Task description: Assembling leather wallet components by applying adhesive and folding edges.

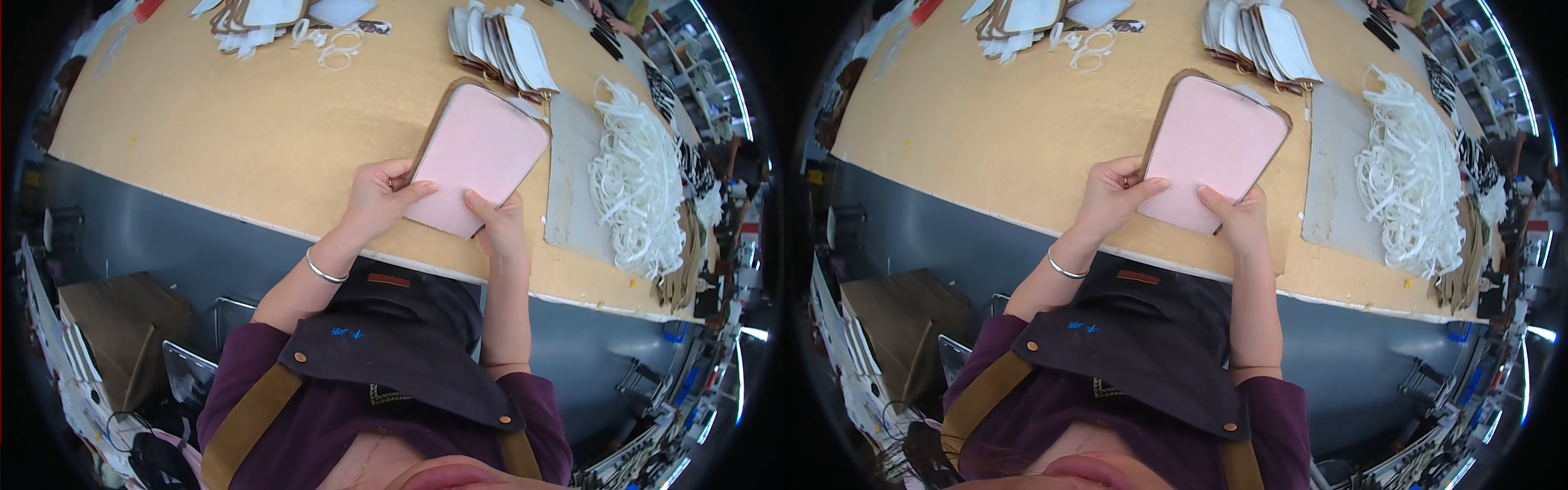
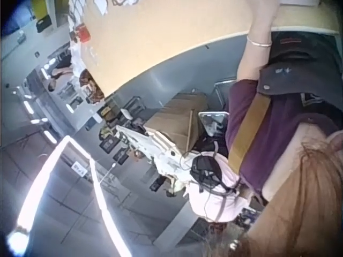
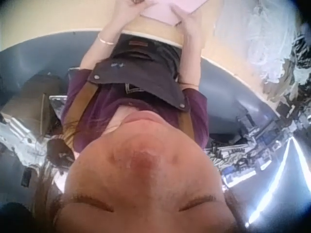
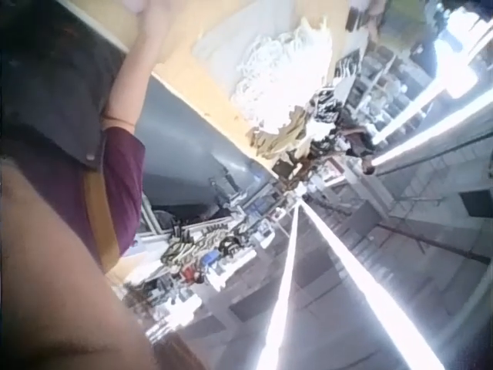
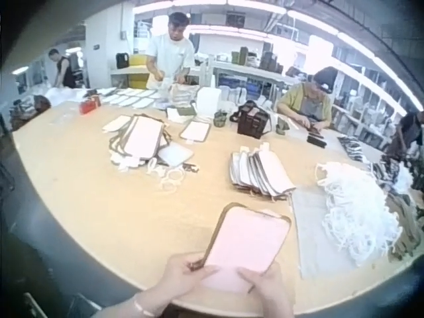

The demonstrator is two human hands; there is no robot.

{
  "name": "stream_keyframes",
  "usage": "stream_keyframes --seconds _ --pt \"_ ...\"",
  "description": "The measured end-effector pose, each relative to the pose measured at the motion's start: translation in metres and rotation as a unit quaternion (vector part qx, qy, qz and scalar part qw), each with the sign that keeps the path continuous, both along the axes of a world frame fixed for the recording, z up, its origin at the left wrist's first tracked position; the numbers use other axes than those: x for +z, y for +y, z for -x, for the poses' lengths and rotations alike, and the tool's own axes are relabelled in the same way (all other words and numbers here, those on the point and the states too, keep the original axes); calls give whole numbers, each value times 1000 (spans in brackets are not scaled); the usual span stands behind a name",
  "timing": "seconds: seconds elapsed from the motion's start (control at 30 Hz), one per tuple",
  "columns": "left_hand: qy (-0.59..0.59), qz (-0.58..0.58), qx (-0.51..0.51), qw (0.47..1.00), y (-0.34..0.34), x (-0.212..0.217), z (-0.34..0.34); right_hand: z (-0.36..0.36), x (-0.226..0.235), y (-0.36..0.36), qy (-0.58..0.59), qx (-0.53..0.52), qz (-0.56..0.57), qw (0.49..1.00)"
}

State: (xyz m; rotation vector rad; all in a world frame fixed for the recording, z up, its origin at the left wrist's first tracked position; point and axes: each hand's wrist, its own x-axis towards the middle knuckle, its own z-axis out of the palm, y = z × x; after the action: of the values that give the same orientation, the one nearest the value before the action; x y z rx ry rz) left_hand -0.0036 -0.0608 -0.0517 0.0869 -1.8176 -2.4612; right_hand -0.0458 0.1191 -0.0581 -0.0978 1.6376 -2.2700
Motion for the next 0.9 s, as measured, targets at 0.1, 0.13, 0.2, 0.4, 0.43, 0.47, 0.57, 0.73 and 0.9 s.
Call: stream_keyframes --seconds 0.1,0.13,0.2,0.4,0.43,0.47,0.57,0.73,0.9 --pt "35 113 69 991 7 -4 -3 -1 -3 -7 28 -25 11 999" --pt "36 111 75 990 10 -4 -3 -1 -3 -9 43 -38 3 998" --pt "112 384 248 882 17 -4 -1 -8 -5 -24 64 -76 -27 995" --pt "119 226 127 958 -4 4 -7 -10 -7 -12 71 -44 8 996" --pt "122 227 129 958 -8 8 -2 -11 -6 -12 42 -11 18 999" --pt "110 184 106 971 -11 17 3 -13 -5 -14 44 -9 19 999" --pt "112 285 165 938 -1 26 3 -21 -4 -23 32 8 6 999" --pt "30 320 91 942 -11 28 -3 -26 0 -15 36 51 -61 996" --pt "3 -104 -38 994 -27 12 1 -31 14 -32 50 83 -46 994"
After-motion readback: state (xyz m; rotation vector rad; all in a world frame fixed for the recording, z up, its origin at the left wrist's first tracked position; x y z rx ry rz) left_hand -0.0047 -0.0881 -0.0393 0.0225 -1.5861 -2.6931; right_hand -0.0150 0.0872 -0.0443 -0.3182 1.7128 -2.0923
